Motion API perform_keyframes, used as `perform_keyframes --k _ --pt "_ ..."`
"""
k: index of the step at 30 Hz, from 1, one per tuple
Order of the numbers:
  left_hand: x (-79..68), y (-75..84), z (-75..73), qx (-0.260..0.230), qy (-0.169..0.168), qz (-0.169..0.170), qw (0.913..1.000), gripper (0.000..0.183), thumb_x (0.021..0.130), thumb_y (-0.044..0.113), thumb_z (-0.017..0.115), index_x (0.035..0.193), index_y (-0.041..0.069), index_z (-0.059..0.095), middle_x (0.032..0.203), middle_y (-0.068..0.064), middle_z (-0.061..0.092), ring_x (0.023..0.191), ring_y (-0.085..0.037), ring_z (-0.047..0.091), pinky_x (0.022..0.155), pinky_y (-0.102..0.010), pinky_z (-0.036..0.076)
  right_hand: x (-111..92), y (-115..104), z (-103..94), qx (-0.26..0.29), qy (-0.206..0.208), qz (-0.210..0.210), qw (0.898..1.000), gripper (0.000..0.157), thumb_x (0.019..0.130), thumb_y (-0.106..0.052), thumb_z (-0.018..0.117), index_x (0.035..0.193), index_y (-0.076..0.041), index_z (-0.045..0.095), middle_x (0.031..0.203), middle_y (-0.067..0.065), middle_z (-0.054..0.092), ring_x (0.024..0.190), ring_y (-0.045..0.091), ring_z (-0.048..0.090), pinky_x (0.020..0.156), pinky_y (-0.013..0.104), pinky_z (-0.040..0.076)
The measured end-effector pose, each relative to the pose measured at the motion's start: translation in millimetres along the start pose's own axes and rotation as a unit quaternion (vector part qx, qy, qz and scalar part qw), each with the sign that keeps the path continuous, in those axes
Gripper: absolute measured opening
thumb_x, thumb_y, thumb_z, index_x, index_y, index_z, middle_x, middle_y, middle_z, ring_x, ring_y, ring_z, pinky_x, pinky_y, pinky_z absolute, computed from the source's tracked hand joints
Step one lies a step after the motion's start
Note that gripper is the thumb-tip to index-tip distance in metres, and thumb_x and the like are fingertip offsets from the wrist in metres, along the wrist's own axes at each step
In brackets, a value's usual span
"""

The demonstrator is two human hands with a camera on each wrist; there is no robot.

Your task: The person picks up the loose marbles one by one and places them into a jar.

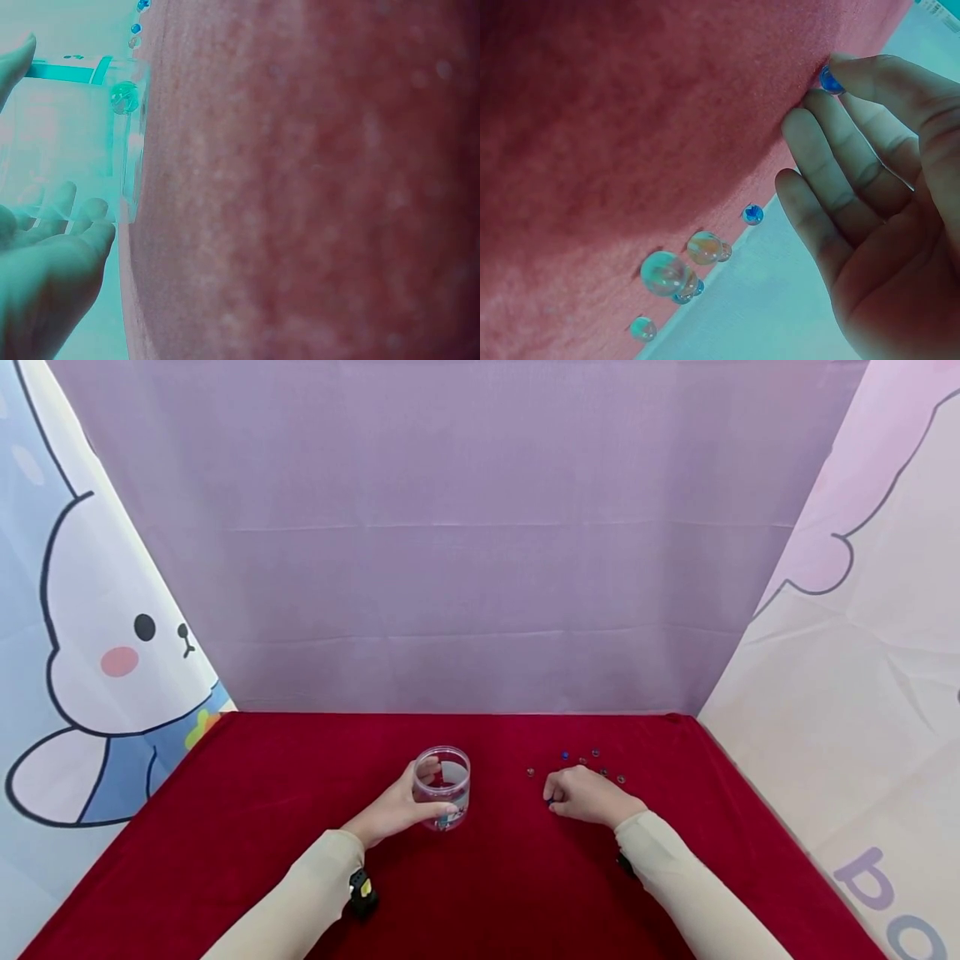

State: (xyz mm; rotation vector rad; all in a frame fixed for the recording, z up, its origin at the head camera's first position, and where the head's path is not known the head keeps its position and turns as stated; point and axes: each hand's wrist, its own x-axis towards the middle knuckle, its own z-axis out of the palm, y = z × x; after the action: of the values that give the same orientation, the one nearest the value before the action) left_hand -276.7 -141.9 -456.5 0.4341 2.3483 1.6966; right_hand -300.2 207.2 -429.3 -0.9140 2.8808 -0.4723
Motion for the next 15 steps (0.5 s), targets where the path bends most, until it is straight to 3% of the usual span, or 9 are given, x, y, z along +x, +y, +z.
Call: perform_keyframes --k 5,12,15 --pt "1.9 -1.4 -0.4 0.004 0.000 0.000 1.0000 0.092 0.082 0.038 0.083 0.153 0.021 0.027 0.154 -0.003 0.035 0.136 -0.030 0.037 0.103 -0.052 0.045 -0.3 0.8 -0.6 0.005 -0.004 0.004 1.000 0.011 0.090 -0.007 0.074 0.099 -0.011 0.071 0.090 -0.005 0.067 0.083 0.011 0.063 0.088 0.041 0.053" --pt "1.7 -3.1 -0.9 0.007 0.004 -0.004 1.0000 0.093 0.080 0.040 0.085 0.152 0.022 0.029 0.153 -0.002 0.037 0.134 -0.028 0.039 0.102 -0.051 0.046 -0.2 -0.5 -2.4 0.007 -0.002 -0.001 1.000 0.011 0.090 -0.006 0.075 0.098 -0.012 0.071 0.089 -0.008 0.066 0.083 0.009 0.063 0.102 0.053 0.043" --pt "2.0 -3.9 -1.0 0.008 0.003 -0.002 1.0000 0.093 0.080 0.040 0.085 0.152 0.022 0.029 0.153 -0.002 0.037 0.134 -0.028 0.039 0.102 -0.052 0.046 0.0 -2.4 -3.9 0.006 0.000 -0.009 1.000 0.010 0.090 -0.007 0.075 0.098 -0.011 0.071 0.088 -0.008 0.066 0.082 0.009 0.063 0.102 0.053 0.043"
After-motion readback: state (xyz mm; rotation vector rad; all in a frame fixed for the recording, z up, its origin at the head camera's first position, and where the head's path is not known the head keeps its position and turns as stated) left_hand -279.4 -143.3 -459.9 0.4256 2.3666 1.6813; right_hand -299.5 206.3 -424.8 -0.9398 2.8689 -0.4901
